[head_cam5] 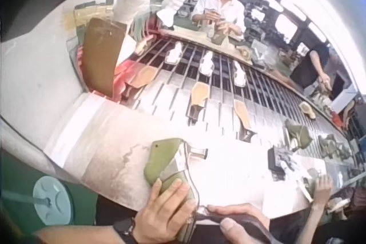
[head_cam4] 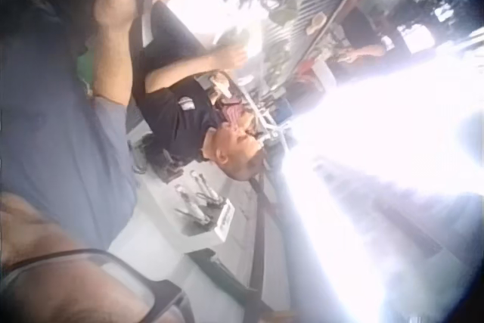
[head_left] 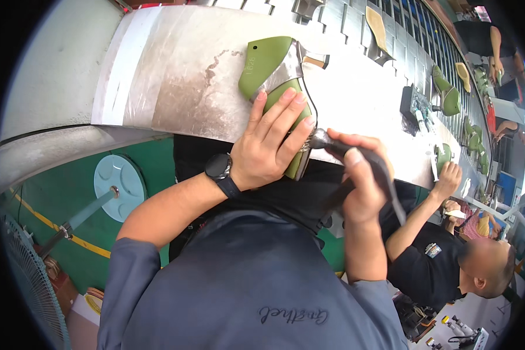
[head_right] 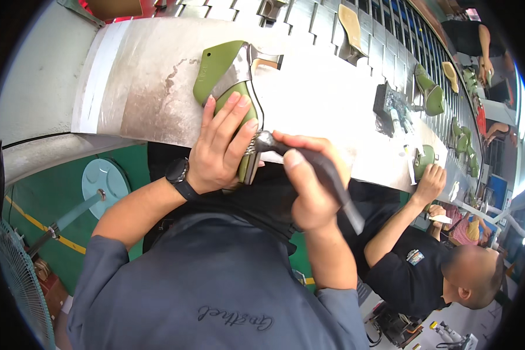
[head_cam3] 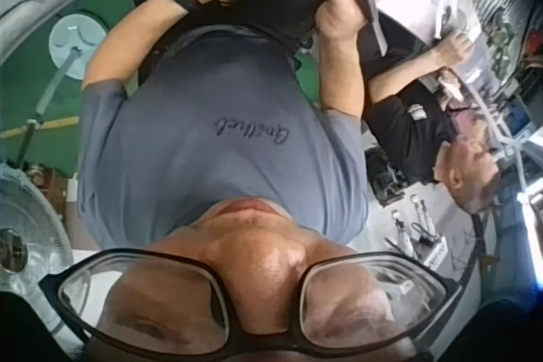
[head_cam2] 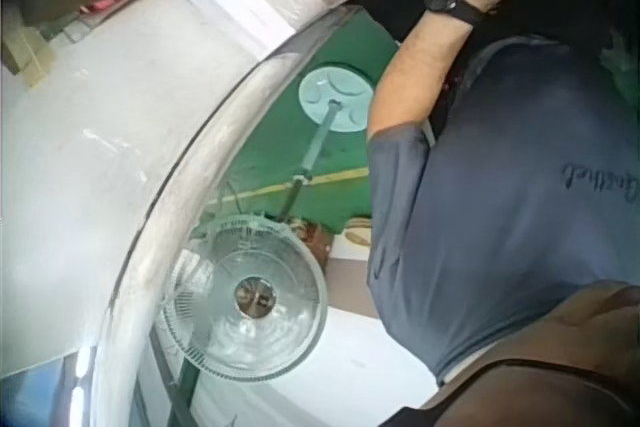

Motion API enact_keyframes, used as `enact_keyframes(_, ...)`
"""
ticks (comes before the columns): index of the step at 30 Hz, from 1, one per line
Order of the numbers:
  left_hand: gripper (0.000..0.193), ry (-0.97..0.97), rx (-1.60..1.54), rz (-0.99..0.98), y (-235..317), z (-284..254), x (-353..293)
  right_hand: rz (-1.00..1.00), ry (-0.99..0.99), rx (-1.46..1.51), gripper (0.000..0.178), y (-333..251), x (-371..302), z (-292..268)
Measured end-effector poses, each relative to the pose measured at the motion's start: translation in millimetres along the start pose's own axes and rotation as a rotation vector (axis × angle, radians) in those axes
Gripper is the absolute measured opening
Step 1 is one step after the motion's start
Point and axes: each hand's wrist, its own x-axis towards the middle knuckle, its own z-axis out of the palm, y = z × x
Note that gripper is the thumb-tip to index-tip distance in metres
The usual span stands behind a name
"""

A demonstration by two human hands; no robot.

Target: The person assembles high-heeled shoes by taking shoe uppers on shoe lasts and soles from a conveyor, pressing the soles onto the shoe uppers by hand, and tapping along the edges and heels using a hammer.

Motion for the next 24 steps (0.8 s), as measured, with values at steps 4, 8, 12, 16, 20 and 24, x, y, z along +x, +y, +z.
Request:
enact_keyframes(4,0.092,0.046,-0.181,-0.023,-6,-9,-3,-0.424,0.02,-0.84,0.031,12,59,-24)
enact_keyframes(8,0.079,0.409,-0.433,-0.267,-22,-53,9,-0.531,-0.138,-1.09,0.054,-6,46,-36)
enact_keyframes(12,0.066,0.515,-1.24,-0.725,-50,-96,30,0.132,-0.21,0.164,0.049,-3,26,-1)
enact_keyframes(16,0.07,0.373,-1.724,-0.918,-61,-109,21,0.493,-0.366,0.835,0.071,19,41,25)
enact_keyframes(20,0.063,0.163,-1.434,-0.961,-61,-91,32,0.398,-0.33,0.988,0.06,13,50,30)
enact_keyframes(24,0.033,-0.007,-0.304,-0.614,-58,-62,15,0.049,0.06,0.816,0.051,-18,117,12)
